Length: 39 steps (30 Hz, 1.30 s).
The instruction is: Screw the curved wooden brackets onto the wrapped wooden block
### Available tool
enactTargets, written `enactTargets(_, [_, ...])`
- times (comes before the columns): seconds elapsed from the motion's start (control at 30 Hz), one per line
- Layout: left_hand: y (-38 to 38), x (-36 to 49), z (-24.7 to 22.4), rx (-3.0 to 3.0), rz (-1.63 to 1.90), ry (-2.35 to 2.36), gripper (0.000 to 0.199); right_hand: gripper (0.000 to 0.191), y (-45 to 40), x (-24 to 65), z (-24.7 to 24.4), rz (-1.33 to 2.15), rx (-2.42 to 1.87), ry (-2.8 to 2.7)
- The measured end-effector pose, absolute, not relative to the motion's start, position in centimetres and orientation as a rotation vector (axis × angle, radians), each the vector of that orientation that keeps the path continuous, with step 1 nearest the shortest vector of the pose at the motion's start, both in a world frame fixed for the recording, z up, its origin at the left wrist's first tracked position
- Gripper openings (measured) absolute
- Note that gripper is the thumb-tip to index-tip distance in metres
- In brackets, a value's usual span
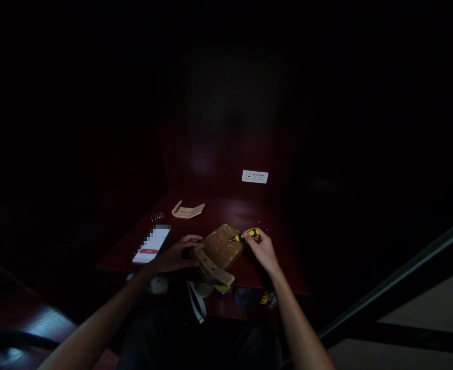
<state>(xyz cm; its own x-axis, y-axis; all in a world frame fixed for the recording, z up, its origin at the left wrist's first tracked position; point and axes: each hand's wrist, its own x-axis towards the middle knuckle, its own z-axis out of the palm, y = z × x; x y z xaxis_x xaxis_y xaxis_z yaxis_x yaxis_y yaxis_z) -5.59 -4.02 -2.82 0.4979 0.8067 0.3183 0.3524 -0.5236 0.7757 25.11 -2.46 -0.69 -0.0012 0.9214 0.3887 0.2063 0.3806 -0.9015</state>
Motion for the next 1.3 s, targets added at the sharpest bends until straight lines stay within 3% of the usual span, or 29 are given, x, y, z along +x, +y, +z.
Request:
enactTargets(0.27, [-5.7, -2.1, -4.1, 2.071, 1.134, 0.983, 0.033, 0.025, -7.5, 23.4, 7.2, 0.771, -1.048, -2.233])
enactTargets(0.37, [-6.4, -1.2, -4.2, 2.133, 1.194, 0.976, 0.030, 0.023, -7.5, 23.3, 7.6, 0.702, -1.093, -2.339])
enactTargets(0.5, [-6.3, -1.3, -3.6, 2.245, 1.080, 0.988, 0.042, 0.020, -6.9, 24.1, 7.5, 0.608, -1.101, -2.393])
enactTargets(1.3, [-6.1, -1.6, -3.2, 2.334, 0.872, 1.027, 0.040, 0.015, -7.1, 24.3, 8.8, 0.502, -1.115, -2.625])
